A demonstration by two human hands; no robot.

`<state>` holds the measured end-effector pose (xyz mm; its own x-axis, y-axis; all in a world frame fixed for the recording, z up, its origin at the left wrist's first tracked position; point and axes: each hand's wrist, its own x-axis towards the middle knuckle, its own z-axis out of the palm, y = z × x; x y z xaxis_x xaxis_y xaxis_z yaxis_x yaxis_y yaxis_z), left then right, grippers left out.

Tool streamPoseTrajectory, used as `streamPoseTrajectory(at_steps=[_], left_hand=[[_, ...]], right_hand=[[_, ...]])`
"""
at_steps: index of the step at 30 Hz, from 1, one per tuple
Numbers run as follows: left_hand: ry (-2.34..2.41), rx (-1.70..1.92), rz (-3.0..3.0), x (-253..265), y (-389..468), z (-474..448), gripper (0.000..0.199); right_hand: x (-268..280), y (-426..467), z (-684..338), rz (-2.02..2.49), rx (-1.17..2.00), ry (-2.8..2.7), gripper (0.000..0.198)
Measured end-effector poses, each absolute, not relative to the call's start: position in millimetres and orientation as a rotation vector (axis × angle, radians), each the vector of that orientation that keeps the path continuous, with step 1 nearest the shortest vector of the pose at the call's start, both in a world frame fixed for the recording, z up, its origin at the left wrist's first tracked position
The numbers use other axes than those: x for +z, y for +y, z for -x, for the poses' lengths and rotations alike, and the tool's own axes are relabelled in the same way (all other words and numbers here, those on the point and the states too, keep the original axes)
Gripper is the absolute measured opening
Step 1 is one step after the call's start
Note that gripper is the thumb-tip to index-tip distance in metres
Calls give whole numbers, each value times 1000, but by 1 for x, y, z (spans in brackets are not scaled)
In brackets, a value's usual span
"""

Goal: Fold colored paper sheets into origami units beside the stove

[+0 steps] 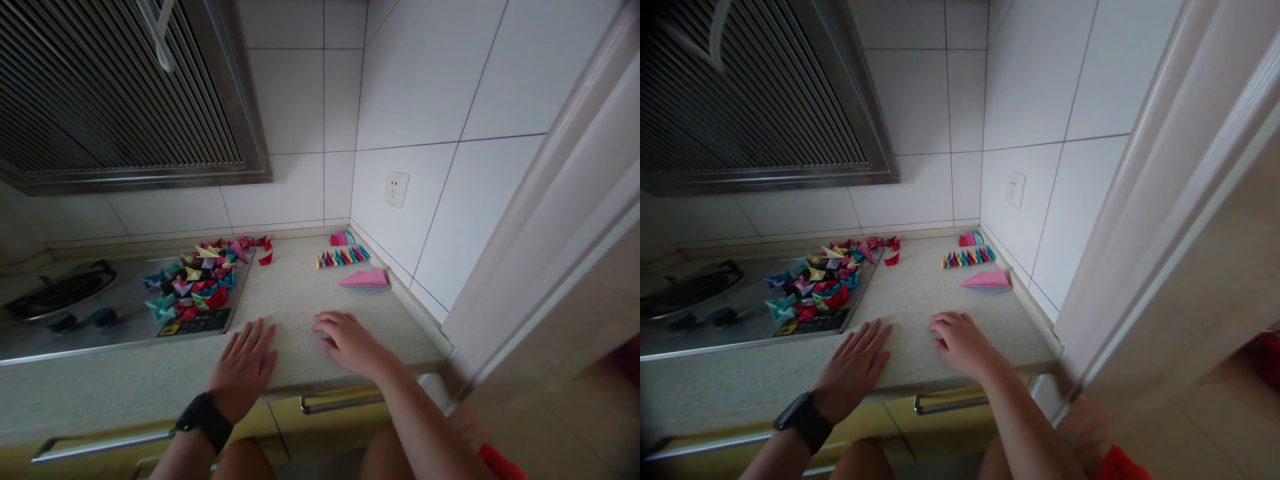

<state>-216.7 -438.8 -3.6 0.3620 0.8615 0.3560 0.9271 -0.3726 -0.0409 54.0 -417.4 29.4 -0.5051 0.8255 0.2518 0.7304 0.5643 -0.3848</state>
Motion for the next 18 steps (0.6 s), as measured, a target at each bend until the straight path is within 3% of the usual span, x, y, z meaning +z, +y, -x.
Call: streamPoseTrajectory(at_steps=[8,18], left_hand=[[-1386,-421,2451,-3,-461,235,50],[-1418,-359,2749,36,-448,243,34]], right_hand=[[38,-441,-62,1292,360,-2384,29],[70,-362,-47,1472,294,-2606,22]])
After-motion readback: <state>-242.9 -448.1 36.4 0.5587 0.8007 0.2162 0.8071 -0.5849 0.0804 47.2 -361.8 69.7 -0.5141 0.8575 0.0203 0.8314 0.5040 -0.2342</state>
